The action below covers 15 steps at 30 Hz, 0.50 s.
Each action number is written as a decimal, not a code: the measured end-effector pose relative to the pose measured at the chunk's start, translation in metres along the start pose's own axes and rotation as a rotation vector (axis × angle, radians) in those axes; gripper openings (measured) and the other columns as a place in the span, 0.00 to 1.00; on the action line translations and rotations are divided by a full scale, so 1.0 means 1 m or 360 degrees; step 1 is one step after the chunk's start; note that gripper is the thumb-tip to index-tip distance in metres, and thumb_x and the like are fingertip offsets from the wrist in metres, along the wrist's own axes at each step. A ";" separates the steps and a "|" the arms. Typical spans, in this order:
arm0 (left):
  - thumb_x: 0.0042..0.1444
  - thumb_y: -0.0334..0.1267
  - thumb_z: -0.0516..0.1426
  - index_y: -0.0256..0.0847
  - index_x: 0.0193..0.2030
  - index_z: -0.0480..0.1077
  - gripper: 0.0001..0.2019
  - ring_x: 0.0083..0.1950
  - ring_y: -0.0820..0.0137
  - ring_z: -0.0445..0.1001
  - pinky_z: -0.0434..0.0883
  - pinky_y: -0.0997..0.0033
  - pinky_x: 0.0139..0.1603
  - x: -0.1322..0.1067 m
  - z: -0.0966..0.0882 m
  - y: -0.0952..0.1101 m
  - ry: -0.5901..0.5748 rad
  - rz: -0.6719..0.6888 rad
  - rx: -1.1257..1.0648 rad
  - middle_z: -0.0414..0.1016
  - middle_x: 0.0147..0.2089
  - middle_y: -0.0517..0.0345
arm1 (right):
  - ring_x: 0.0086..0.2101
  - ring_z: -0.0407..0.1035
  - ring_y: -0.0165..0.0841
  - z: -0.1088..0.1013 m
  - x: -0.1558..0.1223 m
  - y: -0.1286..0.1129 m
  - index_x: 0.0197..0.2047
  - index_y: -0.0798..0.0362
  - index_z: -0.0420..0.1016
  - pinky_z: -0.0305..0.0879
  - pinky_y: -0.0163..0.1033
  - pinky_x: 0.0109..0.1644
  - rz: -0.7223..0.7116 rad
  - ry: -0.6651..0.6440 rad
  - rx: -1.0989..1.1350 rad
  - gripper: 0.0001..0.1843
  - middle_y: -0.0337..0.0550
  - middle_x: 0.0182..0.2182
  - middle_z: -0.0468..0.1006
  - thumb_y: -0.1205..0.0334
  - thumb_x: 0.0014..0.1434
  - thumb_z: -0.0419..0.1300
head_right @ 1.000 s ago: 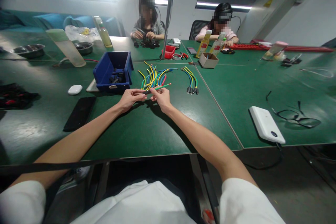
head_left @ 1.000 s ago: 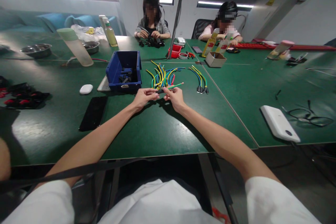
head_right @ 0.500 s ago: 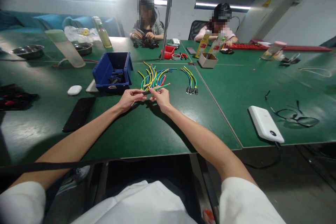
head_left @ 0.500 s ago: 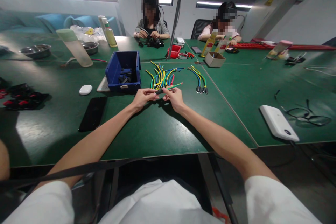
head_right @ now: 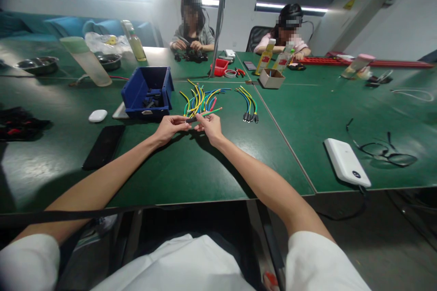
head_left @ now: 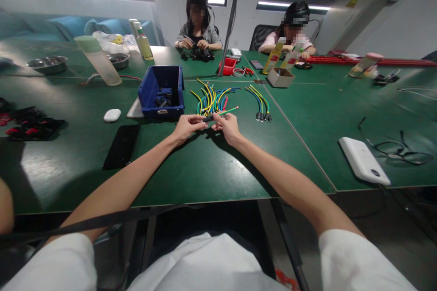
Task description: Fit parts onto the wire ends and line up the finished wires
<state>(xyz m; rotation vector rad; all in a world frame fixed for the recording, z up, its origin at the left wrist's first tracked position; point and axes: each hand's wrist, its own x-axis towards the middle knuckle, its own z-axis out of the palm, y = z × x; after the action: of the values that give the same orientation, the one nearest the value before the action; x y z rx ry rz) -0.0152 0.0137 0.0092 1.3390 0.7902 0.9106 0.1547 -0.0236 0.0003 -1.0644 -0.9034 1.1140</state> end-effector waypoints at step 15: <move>0.34 0.45 0.73 0.33 0.39 0.77 0.26 0.36 0.62 0.81 0.76 0.61 0.44 -0.001 0.003 0.000 0.0051 0.0031 0.0014 0.81 0.33 0.49 | 0.20 0.72 0.28 0.001 -0.001 -0.001 0.33 0.54 0.73 0.67 0.31 0.22 -0.0007 -0.0014 0.0009 0.23 0.39 0.23 0.77 0.46 0.43 0.71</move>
<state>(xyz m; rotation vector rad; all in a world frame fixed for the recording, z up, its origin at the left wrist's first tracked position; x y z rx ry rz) -0.0135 0.0113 0.0097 1.3444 0.8077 0.9467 0.1542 -0.0243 0.0010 -1.0528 -0.9086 1.1176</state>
